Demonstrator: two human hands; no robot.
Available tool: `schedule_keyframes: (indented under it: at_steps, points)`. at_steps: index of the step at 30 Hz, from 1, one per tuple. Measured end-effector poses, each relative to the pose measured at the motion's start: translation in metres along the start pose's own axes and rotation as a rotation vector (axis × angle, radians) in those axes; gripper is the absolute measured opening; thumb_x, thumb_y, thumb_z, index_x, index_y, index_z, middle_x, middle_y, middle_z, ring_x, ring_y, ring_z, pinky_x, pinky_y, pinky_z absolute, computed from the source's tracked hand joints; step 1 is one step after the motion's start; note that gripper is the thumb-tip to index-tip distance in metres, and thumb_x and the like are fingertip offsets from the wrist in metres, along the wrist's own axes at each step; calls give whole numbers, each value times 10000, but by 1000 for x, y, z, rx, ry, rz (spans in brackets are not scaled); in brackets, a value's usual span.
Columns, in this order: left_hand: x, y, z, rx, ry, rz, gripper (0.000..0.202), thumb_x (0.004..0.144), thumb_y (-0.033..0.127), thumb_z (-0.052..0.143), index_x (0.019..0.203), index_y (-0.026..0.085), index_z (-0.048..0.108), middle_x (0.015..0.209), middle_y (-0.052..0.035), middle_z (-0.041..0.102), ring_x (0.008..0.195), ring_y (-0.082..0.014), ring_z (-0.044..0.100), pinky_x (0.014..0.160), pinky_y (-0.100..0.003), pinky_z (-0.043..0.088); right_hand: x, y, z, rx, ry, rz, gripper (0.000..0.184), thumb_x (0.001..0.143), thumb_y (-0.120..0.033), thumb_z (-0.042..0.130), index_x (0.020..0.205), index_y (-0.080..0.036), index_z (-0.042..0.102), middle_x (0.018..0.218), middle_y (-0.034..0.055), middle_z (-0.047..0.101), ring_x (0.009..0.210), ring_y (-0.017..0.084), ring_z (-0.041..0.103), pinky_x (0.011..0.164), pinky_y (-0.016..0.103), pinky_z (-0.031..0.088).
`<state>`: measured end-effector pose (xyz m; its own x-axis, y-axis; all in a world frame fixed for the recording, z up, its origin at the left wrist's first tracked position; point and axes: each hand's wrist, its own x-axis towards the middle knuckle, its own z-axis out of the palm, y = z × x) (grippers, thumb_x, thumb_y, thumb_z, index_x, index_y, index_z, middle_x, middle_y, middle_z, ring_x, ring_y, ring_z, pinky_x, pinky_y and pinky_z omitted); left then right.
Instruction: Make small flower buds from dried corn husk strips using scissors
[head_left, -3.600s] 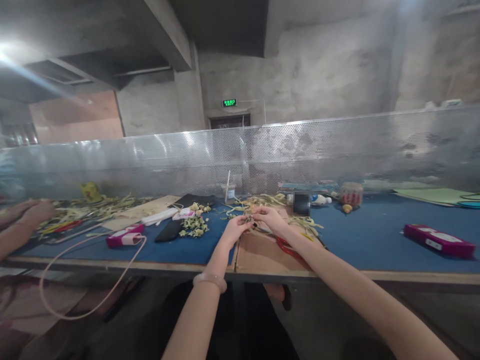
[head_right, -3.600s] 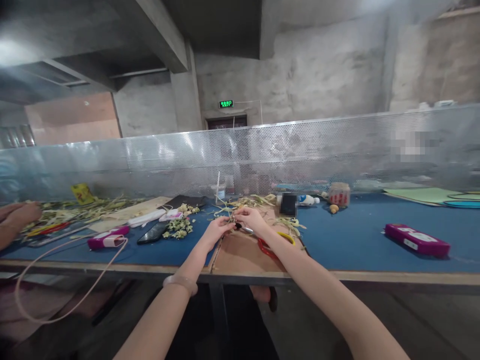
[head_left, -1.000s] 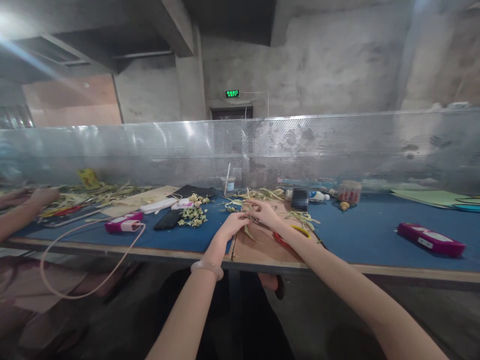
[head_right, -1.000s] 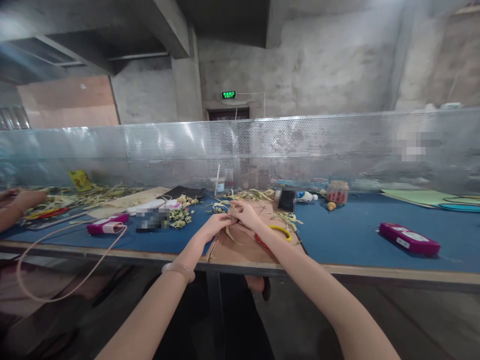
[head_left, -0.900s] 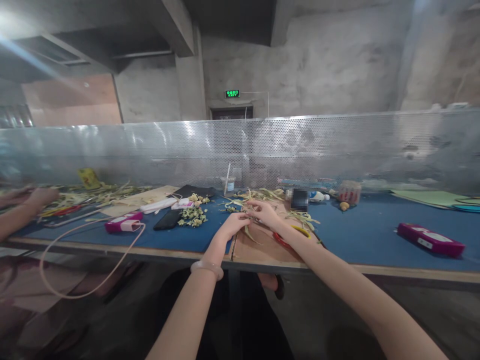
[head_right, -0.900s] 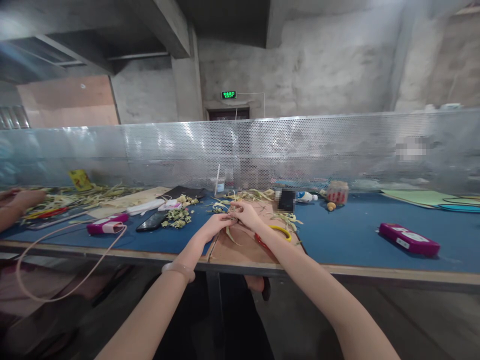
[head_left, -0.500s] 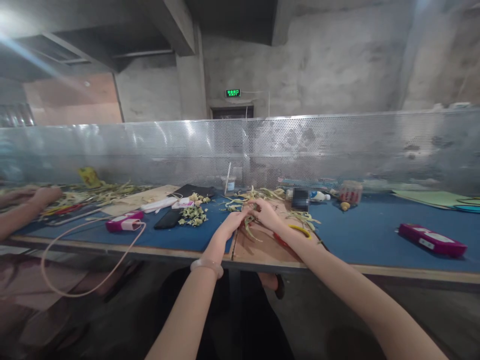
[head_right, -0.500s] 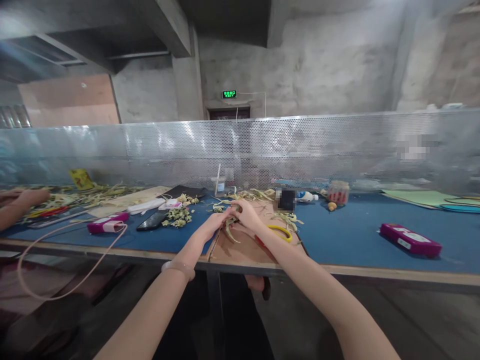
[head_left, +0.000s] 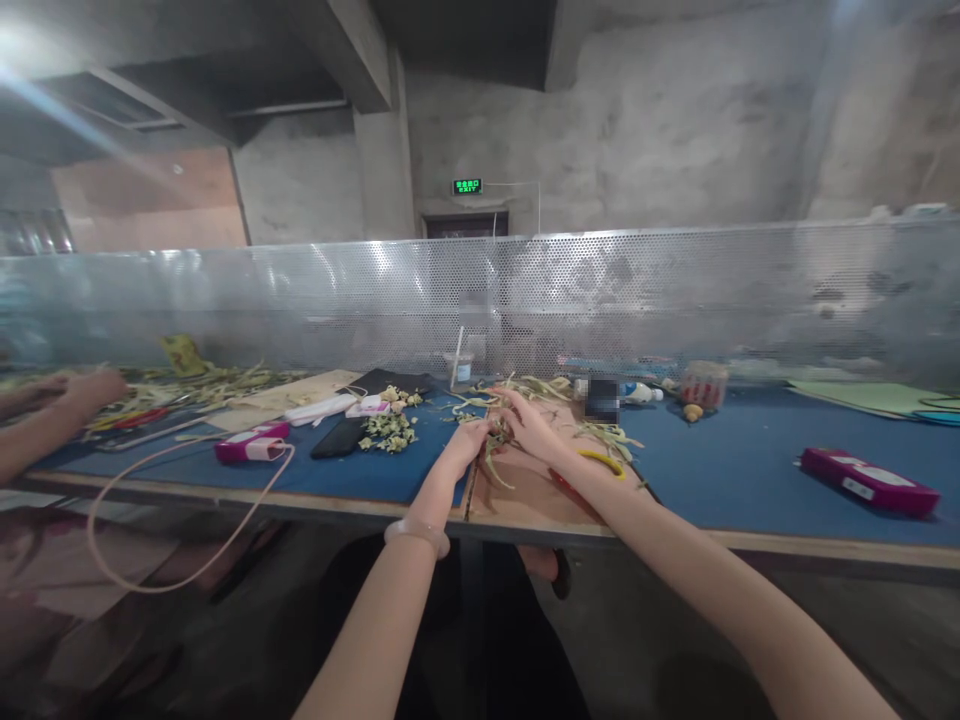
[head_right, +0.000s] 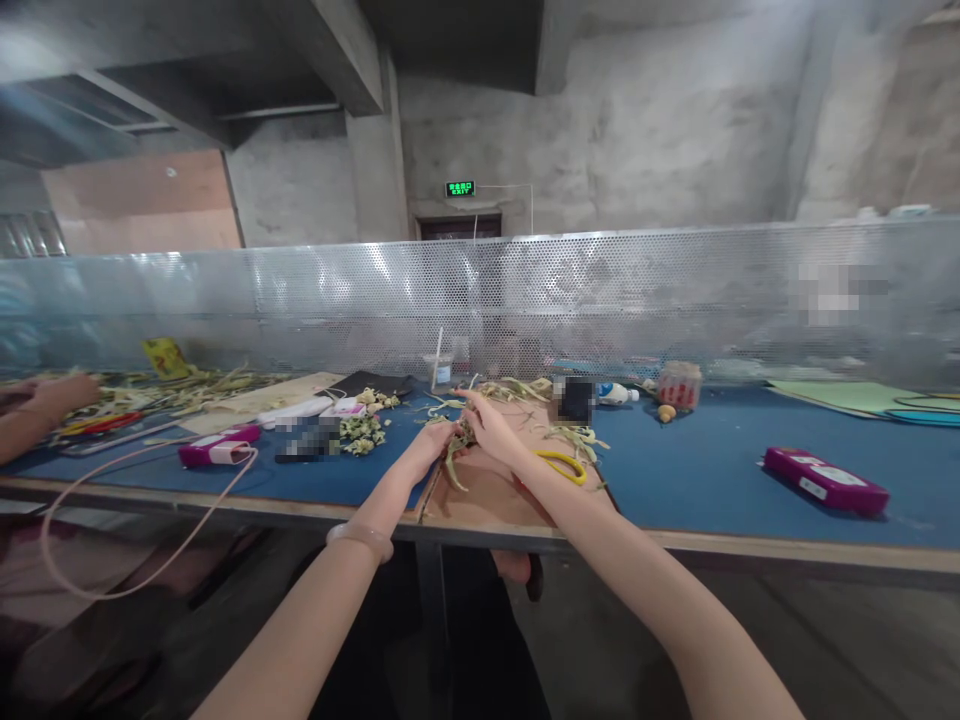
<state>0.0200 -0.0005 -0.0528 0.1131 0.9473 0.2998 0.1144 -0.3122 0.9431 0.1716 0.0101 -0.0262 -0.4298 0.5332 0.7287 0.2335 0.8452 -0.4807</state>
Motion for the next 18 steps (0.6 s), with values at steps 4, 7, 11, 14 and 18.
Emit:
schedule_keyframes:
  at_steps: [4, 7, 11, 14, 18]
  points:
    - [1, 0, 1, -3, 3, -10, 257, 759, 338, 483, 746, 139, 646, 600, -42, 661, 581, -165, 600, 580, -276, 454, -1, -2, -1, 87, 26, 30, 382, 891, -226, 295, 1271, -198, 294, 669, -34, 466, 513, 98, 452, 536, 213, 415]
    - [-1, 2, 2, -16, -12, -17, 249, 754, 326, 487, 732, 130, 639, 576, -50, 658, 562, -168, 598, 581, -285, 459, -1, -2, -1, 139, 28, 11, 524, 875, -217, 343, 1350, -205, 122, 649, -53, 446, 499, 93, 447, 549, 211, 426]
    - [-4, 4, 2, -32, -43, -14, 260, 766, 332, 479, 720, 128, 634, 564, -49, 652, 538, -155, 590, 573, -274, 457, 1, 0, -1, 130, 7, 35, 530, 856, -216, 372, 1339, -174, 158, 648, -51, 480, 507, 99, 464, 549, 223, 430]
    - [-5, 4, 2, -37, -51, -15, 256, 766, 327, 487, 717, 124, 635, 570, -49, 650, 535, -152, 590, 571, -270, 458, 2, -1, -3, 35, -16, 35, 282, 850, -243, 393, 1105, -164, 483, 712, -7, 551, 588, 115, 498, 602, 244, 424]
    - [-3, 3, 1, -40, -50, -7, 252, 761, 326, 506, 751, 118, 648, 646, -65, 668, 577, -163, 605, 576, -275, 462, 2, -7, -7, -14, -54, 1, 184, 838, -253, 427, 845, -169, 591, 790, 20, 606, 705, 134, 528, 687, 258, 405]
